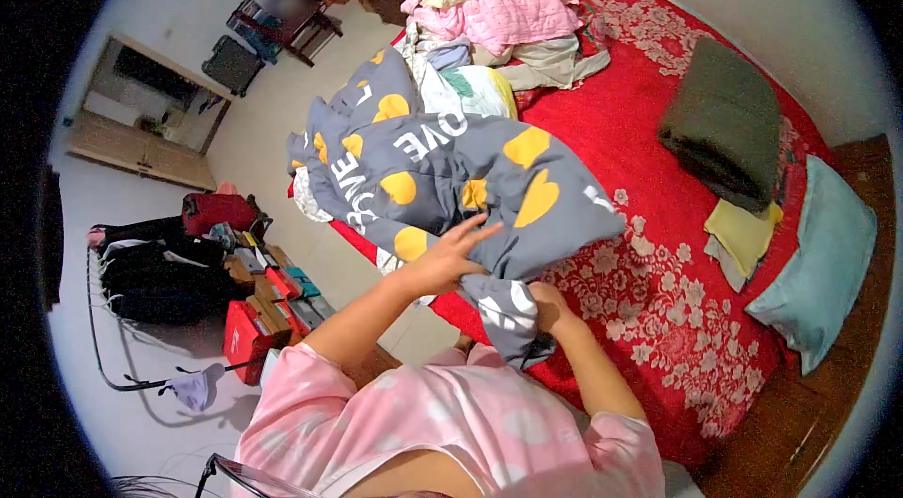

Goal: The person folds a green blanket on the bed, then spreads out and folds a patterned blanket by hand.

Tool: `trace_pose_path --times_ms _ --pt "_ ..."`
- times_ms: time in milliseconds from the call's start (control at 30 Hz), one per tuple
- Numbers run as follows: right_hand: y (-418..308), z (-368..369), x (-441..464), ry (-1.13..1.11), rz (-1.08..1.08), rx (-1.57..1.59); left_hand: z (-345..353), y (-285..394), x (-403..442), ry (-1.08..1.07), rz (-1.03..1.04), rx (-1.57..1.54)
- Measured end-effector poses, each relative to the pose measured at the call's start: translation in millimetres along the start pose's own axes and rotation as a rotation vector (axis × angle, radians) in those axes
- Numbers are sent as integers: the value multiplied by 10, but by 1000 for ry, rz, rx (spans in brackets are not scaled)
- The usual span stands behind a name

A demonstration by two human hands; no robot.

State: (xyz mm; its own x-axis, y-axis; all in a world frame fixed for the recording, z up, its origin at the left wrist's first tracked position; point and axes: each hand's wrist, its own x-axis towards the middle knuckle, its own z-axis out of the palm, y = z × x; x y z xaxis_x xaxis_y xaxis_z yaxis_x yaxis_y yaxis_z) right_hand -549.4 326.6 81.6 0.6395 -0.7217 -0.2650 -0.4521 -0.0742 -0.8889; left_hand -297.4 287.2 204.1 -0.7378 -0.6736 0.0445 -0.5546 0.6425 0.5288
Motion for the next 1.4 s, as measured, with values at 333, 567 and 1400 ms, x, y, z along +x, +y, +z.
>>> trace_pose_path --times_ms 333,567,1400 --pt "-1200 412 -409 283 -425 -811 437 91 -256 -334 -10 -376" --pt "-820 397 -644 293 84 531 335 48 -620 -28 -57 -272" --pt "-1290 1622 448 624 91 -12 522 -1094 -2052 648 -786 -196"
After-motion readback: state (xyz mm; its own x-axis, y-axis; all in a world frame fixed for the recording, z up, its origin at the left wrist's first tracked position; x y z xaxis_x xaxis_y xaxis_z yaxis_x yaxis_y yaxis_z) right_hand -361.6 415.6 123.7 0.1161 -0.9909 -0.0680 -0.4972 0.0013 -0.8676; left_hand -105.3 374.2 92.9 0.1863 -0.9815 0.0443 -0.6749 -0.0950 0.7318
